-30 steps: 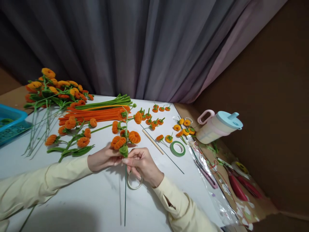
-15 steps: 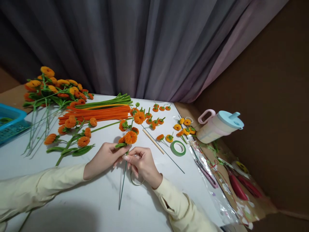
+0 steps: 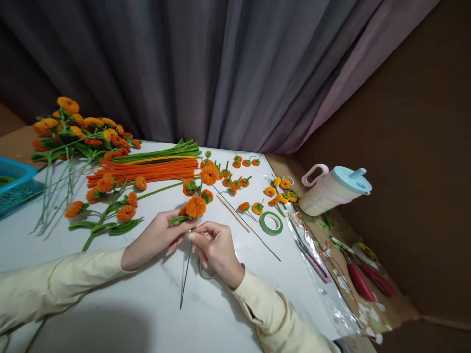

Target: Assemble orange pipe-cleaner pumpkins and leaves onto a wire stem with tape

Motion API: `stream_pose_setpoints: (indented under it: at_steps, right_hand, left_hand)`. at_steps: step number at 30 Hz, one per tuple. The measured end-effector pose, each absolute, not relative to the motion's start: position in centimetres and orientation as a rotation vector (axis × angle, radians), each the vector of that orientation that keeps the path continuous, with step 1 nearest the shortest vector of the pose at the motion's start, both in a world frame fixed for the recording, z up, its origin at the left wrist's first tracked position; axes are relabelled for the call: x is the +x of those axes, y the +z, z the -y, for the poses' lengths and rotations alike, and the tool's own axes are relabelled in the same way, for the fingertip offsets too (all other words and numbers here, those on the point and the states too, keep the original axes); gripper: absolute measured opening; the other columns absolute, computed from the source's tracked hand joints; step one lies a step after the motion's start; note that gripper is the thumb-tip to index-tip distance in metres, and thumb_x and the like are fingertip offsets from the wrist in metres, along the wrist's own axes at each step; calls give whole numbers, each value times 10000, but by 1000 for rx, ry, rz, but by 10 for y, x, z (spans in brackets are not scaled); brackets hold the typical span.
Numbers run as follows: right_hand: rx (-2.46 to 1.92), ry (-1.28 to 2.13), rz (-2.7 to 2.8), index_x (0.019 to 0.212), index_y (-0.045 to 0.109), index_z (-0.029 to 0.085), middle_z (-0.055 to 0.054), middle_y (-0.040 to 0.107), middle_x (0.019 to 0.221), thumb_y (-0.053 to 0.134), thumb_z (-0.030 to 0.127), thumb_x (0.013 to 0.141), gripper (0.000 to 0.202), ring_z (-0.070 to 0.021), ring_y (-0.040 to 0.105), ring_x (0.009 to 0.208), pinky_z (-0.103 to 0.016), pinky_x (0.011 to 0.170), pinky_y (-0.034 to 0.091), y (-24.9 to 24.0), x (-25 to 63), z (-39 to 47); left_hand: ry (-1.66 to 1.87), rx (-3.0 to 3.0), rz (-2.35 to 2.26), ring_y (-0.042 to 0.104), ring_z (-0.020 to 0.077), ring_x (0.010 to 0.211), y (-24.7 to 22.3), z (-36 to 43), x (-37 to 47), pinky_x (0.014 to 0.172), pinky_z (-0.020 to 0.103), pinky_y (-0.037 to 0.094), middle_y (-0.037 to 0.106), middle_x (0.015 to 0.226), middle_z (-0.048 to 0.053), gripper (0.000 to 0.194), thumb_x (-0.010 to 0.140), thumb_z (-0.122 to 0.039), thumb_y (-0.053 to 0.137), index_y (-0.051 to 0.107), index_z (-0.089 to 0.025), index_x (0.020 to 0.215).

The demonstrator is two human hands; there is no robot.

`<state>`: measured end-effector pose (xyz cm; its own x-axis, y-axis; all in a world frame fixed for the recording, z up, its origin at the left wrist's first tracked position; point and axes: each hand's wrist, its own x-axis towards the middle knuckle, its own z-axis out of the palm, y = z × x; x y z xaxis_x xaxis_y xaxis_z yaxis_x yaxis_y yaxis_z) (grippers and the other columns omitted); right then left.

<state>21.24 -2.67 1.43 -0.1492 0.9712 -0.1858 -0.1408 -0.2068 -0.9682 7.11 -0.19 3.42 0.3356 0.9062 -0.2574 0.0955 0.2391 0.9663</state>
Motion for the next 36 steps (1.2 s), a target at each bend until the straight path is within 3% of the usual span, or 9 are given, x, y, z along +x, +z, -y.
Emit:
stream_pose_setpoints:
  at_steps: [4,12,19,28,32,36]
  right_hand:
    - [-1131,1588,1068,630,579,131,22,587,457,740,338,644,263,-36,369,233,-161,260,188,14,212,25]
    - [-983,1878,890,596,565,117,23,596,447,762,289,615,263,0,308,224,-156,283,107,5,217,16]
    - [-957,1896,855,592,573,114,18,610,457,756,271,615,242,8,286,224,-151,284,102,1,219,15]
    - [-1008,1904,890,571,587,105,26,584,441,752,249,613,223,0,327,221,-150,283,142,4,222,12]
    - [-1031,1884,977,580,608,88,12,590,455,747,255,630,223,-12,370,232,-151,285,166,5,220,14]
    - [-1022,1919,953,610,626,88,10,593,441,748,253,624,206,-27,390,242,-150,281,220,3,221,12]
  left_hand:
    - [724,1194,-1084,332,53,264,26,1,69,308,190,247,392,352,-78,341,754,-354,558,416,-175,500]
    - [719,1001,-856,275,34,315,22,-1,69,348,190,188,373,389,-78,304,742,-328,545,422,-166,516]
    - [625,965,-837,208,29,307,14,-4,68,361,203,135,289,327,-86,427,756,-404,568,384,-166,453]
    - [701,789,-875,362,40,432,6,2,69,381,157,242,446,524,-53,286,685,-371,691,539,-130,659]
    - [645,801,-894,365,46,459,9,3,68,395,162,235,457,519,-35,303,710,-392,669,582,-107,653]
    - [662,731,-872,428,60,534,9,0,67,459,161,306,492,575,-21,202,685,-288,704,602,-115,665]
